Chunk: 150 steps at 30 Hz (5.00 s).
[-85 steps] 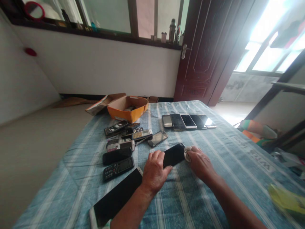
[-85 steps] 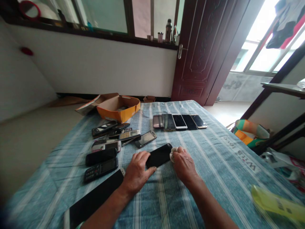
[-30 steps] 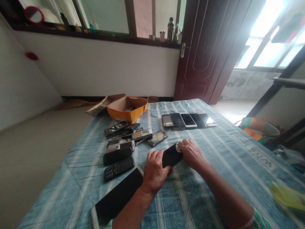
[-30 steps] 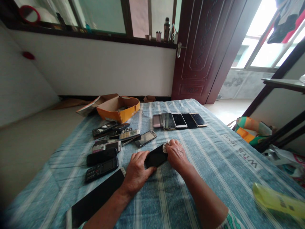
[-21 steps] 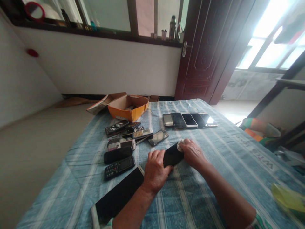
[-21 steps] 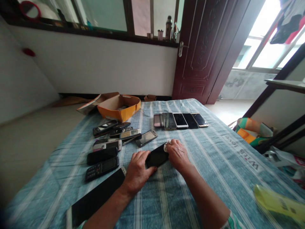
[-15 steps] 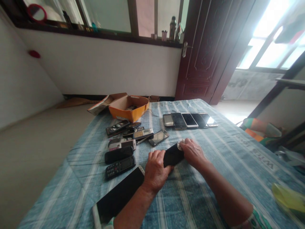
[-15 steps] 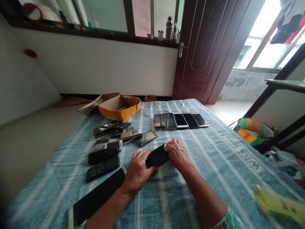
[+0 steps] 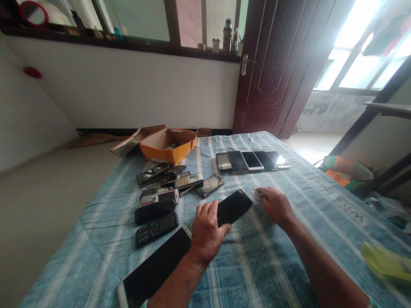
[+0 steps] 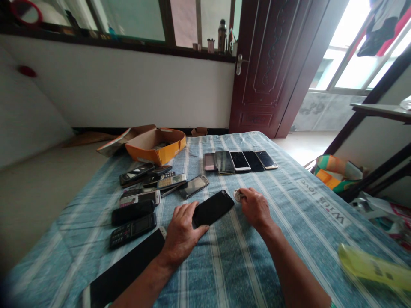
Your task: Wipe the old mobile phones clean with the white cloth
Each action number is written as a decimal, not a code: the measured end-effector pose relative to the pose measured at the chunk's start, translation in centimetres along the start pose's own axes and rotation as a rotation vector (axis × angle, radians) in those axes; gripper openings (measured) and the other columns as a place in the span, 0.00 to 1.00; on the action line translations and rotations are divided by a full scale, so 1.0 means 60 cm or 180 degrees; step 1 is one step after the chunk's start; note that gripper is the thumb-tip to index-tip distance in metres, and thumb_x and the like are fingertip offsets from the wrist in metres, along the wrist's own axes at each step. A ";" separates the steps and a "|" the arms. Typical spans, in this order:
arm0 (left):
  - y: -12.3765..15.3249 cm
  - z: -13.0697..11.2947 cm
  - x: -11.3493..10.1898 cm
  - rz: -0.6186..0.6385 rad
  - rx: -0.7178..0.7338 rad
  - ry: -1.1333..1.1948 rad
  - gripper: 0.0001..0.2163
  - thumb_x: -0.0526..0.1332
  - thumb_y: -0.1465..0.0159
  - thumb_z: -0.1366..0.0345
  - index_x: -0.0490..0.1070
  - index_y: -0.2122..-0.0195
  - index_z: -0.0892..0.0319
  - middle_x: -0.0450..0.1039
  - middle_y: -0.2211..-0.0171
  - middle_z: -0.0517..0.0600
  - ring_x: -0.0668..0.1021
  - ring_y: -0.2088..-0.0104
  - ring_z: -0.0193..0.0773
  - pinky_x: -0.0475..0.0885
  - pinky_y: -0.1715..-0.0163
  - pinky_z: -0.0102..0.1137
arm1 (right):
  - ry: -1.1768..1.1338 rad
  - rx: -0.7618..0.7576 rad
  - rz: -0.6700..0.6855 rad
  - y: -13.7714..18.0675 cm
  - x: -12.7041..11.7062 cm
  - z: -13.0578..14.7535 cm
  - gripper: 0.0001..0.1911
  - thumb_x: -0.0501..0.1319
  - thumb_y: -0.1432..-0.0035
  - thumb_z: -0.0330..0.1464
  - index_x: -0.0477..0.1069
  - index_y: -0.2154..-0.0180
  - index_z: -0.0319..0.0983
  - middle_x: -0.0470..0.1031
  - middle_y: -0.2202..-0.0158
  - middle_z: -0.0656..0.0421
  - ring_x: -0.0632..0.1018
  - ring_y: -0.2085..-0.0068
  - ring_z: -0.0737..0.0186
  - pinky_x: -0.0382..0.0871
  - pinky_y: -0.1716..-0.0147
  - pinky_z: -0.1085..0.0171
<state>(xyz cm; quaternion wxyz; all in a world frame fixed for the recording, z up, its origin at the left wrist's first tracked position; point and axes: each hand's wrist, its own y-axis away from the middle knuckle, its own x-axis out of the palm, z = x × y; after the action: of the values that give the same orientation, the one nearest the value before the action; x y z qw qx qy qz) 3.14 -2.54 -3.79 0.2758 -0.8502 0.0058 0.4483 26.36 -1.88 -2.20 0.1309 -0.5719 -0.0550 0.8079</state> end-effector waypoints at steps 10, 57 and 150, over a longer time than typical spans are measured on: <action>0.005 0.004 0.006 -0.0256 0.0334 -0.0153 0.34 0.69 0.52 0.71 0.59 0.44 0.62 0.71 0.56 0.56 0.72 0.54 0.52 0.73 0.56 0.44 | -0.0975 0.0373 -0.0406 0.000 0.014 -0.005 0.17 0.55 0.48 0.28 0.78 0.59 0.43 0.80 0.63 0.59 0.79 0.60 0.59 0.69 0.61 0.65; 0.003 0.013 0.006 -0.0161 0.0036 -0.0097 0.30 0.68 0.52 0.69 0.62 0.47 0.63 0.73 0.60 0.55 0.73 0.57 0.51 0.73 0.59 0.42 | 0.0684 -0.0590 0.0457 0.035 0.024 0.109 0.13 0.51 0.39 0.23 0.73 0.60 0.36 0.71 0.56 0.50 0.68 0.53 0.54 0.61 0.59 0.60; -0.006 0.020 -0.003 0.0244 -0.0161 0.0324 0.24 0.64 0.54 0.69 0.69 0.53 0.63 0.74 0.58 0.57 0.73 0.56 0.51 0.71 0.53 0.46 | -0.0239 -0.1319 0.0101 0.074 0.063 0.124 0.11 0.53 0.39 0.23 0.73 0.68 0.38 0.71 0.61 0.53 0.68 0.52 0.57 0.65 0.56 0.63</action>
<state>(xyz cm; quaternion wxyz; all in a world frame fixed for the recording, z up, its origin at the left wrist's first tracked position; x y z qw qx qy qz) 2.20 -1.69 -4.02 0.2362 -0.8778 0.0411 0.4147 17.53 -4.62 -4.19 -0.0044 -0.5570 -0.2158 0.8020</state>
